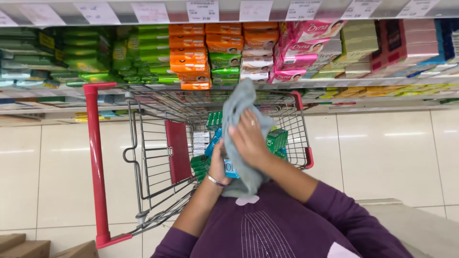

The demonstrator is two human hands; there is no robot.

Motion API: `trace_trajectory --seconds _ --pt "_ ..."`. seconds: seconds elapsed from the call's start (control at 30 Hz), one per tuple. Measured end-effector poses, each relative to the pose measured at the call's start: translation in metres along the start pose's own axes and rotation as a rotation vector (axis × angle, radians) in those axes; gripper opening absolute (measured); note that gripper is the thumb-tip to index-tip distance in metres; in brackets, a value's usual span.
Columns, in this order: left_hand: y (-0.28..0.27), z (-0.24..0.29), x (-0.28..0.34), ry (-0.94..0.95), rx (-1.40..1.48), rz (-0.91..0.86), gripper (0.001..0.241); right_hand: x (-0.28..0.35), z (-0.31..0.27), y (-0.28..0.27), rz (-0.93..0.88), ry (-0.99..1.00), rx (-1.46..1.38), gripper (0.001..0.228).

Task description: Clean and organize bars of soap in a shopping cart and on store shelves using a cloth.

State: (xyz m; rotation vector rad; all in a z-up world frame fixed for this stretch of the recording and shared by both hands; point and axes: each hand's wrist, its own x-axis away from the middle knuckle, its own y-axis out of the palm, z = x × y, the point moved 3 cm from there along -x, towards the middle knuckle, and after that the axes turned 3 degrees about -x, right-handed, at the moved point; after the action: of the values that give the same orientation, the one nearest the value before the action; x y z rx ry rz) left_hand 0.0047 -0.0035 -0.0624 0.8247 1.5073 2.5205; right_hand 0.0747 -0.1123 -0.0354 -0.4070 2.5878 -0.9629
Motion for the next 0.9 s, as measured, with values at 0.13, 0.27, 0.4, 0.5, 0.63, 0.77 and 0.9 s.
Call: trace_trajectory --seconds 0.13,0.27,0.4,0.5,0.63,0.77,0.9 --pt "-0.021 0.004 -0.019 0.031 0.102 -0.012 0.08 0.07 0.006 0.025 -0.04 -0.198 0.065 0.048" --pt "-0.006 -0.003 -0.007 0.032 0.011 0.08 0.069 0.041 0.045 0.033 -0.048 -0.017 -0.16 0.056" --pt "-0.004 -0.009 -0.004 0.051 -0.004 0.134 0.056 -0.007 0.051 0.009 0.057 0.177 -0.317 0.059" --pt "0.008 0.02 -0.007 0.136 0.063 0.098 0.057 0.07 0.047 0.035 -0.052 0.025 -0.196 0.063" --pt "-0.008 0.024 -0.016 0.252 0.103 0.129 0.058 0.098 0.063 0.051 -0.309 0.275 -0.351 0.052" --pt "-0.011 0.015 -0.02 0.306 0.187 0.303 0.063 0.067 0.013 0.02 0.042 -0.04 -0.167 0.043" --pt "-0.025 -0.003 -0.029 0.227 0.251 0.393 0.068 0.062 0.022 0.013 -0.031 -0.243 0.062 0.047"
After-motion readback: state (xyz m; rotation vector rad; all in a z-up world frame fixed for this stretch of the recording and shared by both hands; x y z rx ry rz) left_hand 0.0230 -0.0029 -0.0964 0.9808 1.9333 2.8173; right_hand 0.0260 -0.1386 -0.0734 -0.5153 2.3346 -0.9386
